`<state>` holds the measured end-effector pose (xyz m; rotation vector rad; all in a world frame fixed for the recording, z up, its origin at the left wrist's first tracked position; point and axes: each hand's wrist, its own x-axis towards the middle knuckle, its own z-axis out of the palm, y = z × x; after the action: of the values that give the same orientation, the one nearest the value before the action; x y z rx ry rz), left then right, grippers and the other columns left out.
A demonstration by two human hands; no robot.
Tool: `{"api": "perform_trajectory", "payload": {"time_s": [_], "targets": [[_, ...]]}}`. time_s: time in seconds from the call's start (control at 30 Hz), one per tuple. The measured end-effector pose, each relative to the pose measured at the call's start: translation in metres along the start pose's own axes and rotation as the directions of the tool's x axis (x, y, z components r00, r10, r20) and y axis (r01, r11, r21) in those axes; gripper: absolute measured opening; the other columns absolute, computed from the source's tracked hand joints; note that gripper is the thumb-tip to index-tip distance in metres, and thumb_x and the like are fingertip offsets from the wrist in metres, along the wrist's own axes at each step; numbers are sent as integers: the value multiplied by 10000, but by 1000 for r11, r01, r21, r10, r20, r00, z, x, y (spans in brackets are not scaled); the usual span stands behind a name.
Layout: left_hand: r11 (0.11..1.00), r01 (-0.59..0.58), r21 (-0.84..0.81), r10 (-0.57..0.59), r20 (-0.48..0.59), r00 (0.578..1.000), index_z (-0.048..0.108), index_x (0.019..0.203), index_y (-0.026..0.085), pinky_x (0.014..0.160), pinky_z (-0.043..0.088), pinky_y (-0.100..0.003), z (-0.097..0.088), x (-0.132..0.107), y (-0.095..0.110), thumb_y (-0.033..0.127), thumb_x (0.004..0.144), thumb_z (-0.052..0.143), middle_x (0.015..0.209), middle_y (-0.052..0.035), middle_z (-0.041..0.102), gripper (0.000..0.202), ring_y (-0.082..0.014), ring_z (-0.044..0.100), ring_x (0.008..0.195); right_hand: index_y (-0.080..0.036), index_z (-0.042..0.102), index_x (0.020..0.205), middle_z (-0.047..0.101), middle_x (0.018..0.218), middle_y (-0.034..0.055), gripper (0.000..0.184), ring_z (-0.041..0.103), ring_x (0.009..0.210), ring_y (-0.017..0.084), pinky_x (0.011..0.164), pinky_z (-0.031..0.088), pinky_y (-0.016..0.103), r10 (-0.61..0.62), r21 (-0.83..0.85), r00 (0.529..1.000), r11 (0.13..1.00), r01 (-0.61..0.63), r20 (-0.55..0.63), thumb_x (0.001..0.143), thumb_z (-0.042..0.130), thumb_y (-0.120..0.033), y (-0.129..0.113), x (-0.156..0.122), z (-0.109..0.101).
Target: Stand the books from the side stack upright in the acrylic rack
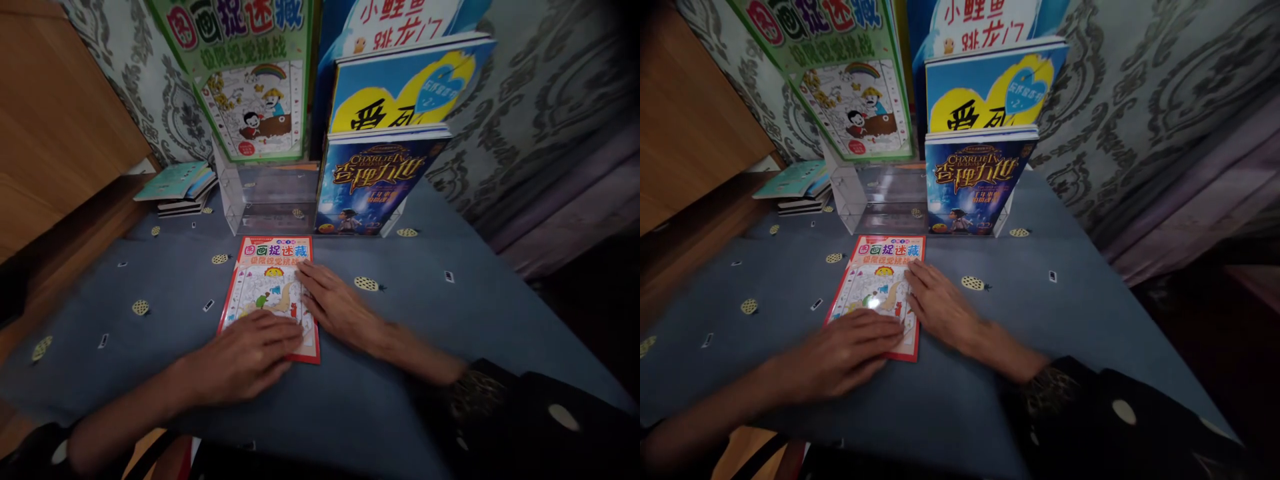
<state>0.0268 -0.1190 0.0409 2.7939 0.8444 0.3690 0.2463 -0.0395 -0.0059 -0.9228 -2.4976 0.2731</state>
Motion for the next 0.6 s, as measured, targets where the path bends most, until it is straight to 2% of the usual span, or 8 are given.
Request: {"api": "perform_trajectory", "payload": {"time_s": [0.1,0.17,0.23,0.3,0.4,0.6], "targets": [[987,141,76,-133,-102,986,630,1260,170,1017,502,-417,-7,-12,-40,260,1010,441,1271,-107,682,326,-223,632,1174,-128,518,1408,513,1473,184,454,431,1408,298,1129,422,553,22,-3,1000,1000,-22,1,985,415,-256,-3,-12,-4],[946,306,103,-288,-162,944,636,1266,161,1033,492,-446,-11,-16,-70,332,1004,455,1301,-129,661,361,-259,619,1198,-123,515,1412,503,1479,190,463,428,1407,316,1132,412,568,35,6,999,999,-35,-3,975,433,-251,-4,-16,-4],[911,400,104,-381,-161,910,618,1301,148,1051,475,-471,-15,-15,-94,372,993,455,1354,-141,624,414,-288,598,1226,-118,521,1407,505,1475,194,461,430,1404,326,1138,405,570,41,18,999,999,-41,-12,971,444,-247,-5,-17,-4],[896,431,105,-414,-156,897,595,1333,146,1069,457,-475,-17,-9,-111,383,981,457,1389,-139,598,446,-295,575,1254,-113,525,1402,507,1473,197,458,431,1403,329,1140,404,569,41,20,999,999,-40,-15,972,448,-250,-6,-17,-3],[893,433,121,-411,-172,895,597,1332,145,1086,437,-464,-15,5,-120,380,977,444,1388,-137,599,453,-289,565,1264,-117,523,1404,502,1477,198,460,433,1402,326,1131,415,571,38,9,999,999,-37,-12,970,452,-250,-6,-17,-4],[915,387,115,-357,-215,909,611,1318,139,1082,443,-448,-3,39,-116,348,971,455,1352,-142,620,434,-287,581,1240,-125,519,1411,505,1479,186,462,448,1395,309,1124,434,542,45,-10,999,999,-45,-8,968,463,-243,-8,-18,-6]]}}
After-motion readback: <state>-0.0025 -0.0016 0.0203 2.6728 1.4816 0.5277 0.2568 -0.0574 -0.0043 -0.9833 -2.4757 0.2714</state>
